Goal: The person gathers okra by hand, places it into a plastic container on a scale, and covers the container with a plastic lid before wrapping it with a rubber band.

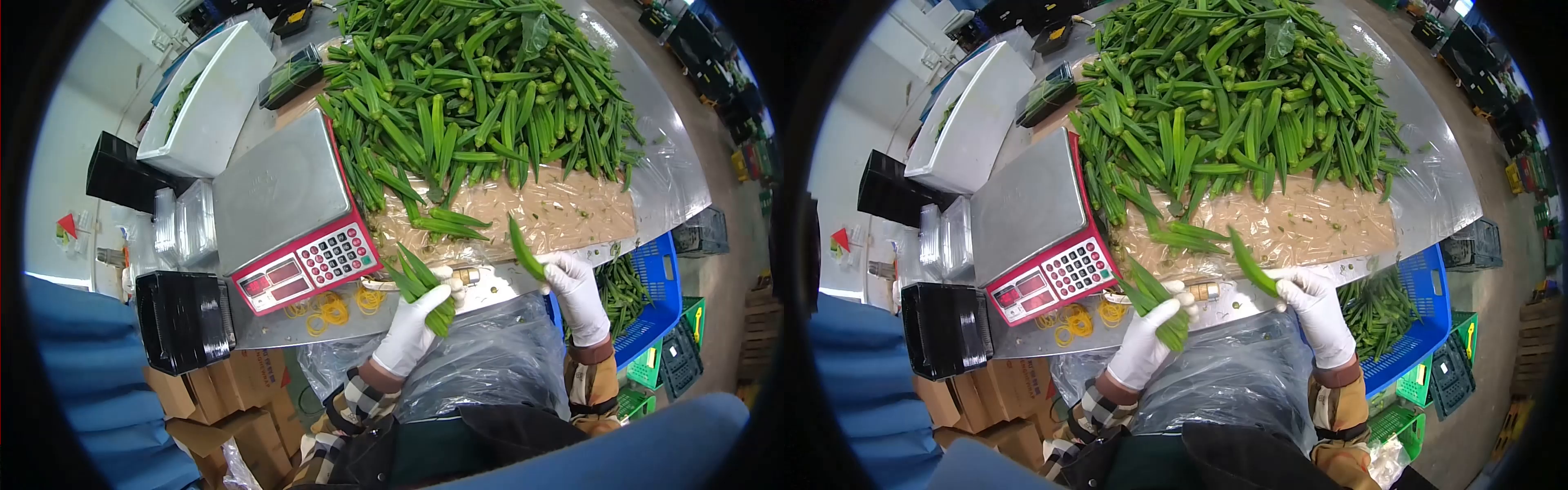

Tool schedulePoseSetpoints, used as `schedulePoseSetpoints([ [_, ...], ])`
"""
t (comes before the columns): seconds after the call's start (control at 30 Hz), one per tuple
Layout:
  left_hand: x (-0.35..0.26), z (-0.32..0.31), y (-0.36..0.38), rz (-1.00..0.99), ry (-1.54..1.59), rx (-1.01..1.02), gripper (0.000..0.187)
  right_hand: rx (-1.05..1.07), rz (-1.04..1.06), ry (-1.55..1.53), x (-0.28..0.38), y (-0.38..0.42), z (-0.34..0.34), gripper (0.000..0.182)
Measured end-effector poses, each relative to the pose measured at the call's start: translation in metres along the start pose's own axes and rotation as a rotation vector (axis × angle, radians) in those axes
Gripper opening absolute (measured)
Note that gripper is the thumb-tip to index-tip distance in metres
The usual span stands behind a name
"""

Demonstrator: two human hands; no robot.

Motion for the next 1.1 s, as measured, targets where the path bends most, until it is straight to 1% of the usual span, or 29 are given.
schedulePoseSetpoints([
  [0.03, -0.007, -0.002, 0.001, -0.029, -0.025, -0.006, 0.035, 0.003, -0.008, 0.06, -0.002, 0.001, -0.003, 0.026],
  [0.1, -0.03, -0.007, 0.003, -0.09, -0.076, -0.026, 0.035, -0.006, -0.096, 0.118, -0.014, 0.004, -0.011, 0.023],
  [0.23, -0.062, -0.013, 0.005, -0.243, -0.27, -0.064, 0.04, 0.091, -0.138, 0.14, -0.027, 0.005, -0.038, 0.022],
  [0.27, -0.065, -0.01, 0.007, -0.243, -0.336, -0.142, 0.036, 0.108, -0.15, 0.139, -0.03, 0.005, -0.043, 0.022],
  [0.4, -0.068, -0.005, 0.009, -0.268, -0.428, -0.229, 0.025, 0.111, -0.192, 0.153, -0.032, 0.008, -0.05, 0.022],
  [0.5, -0.069, -0.004, 0.011, -0.256, -0.41, -0.204, 0.023, 0.136, -0.206, 0.157, -0.033, 0.009, -0.05, 0.022],
  [0.6, -0.063, -0.002, 0.009, -0.208, -0.109, -0.109, 0.02, 0.145, -0.212, 0.159, -0.033, 0.008, -0.047, 0.022],
  [0.67, -0.064, 0.007, 0.003, -0.196, 0.039, -0.134, 0.019, 0.125, -0.206, 0.161, -0.036, 0.007, -0.041, 0.02],
  [0.7, -0.064, 0.013, -0.001, -0.19, 0.114, -0.146, 0.018, 0.159, -0.128, 0.021, -0.026, 0.008, -0.039, 0.021],
  [0.77, -0.064, 0.022, 0.001, -0.184, 0.008, -0.151, 0.023, 0.226, 0.027, -0.257, -0.001, 0.015, -0.024, 0.024],
  [0.83, -0.067, 0.022, 0.007, -0.176, -0.14, -0.188, 0.027, 0.794, 0.273, -0.79, 0.042, 0.024, -0.029, 0.026],
  [0.87, -0.064, 0.021, 0.01, -0.139, -0.215, -0.223, 0.03, 0.717, 0.298, -0.899, 0.049, 0.027, -0.016, 0.03],
  [0.97, -0.036, 0.018, 0.01, 0.009, -0.274, -0.172, 0.029, 0.383, 0.248, -0.637, 0.039, 0.001, -0.004, 0.034],
  [1.0, -0.027, 0.016, 0.012, 0.059, -0.284, -0.176, 0.025, 0.008, 0.148, -0.334, 0.027, -0.017, -0.007, 0.034],
  [1.03, -0.012, 0.018, 0.011, 0.072, -0.244, -0.146, 0.025, -0.106, 0.1, 0.143, 0.034, -0.023, -0.03, 0.023],
  [1.07, -0.005, 0.013, 0.013, 0.083, -0.197, -0.108, 0.024, -0.057, 0.056, 0.192, 0.022, -0.034, -0.048, 0.02],
  [1.1, 0.0, 0.008, 0.015, 0.092, -0.149, -0.07, 0.024, 0.015, 0.242, 0.386, 0.008, -0.049, -0.058, 0.023],
])
Point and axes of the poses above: each hand's wrist, its own y-axis away from the middle knuckle, its own z-axis out of the back of the hand, x = y × z, the point moved 8 cm from there along -y, towards the middle knuckle, and after that the axes turned 14 degrees about -y, right-handed, at the moved point
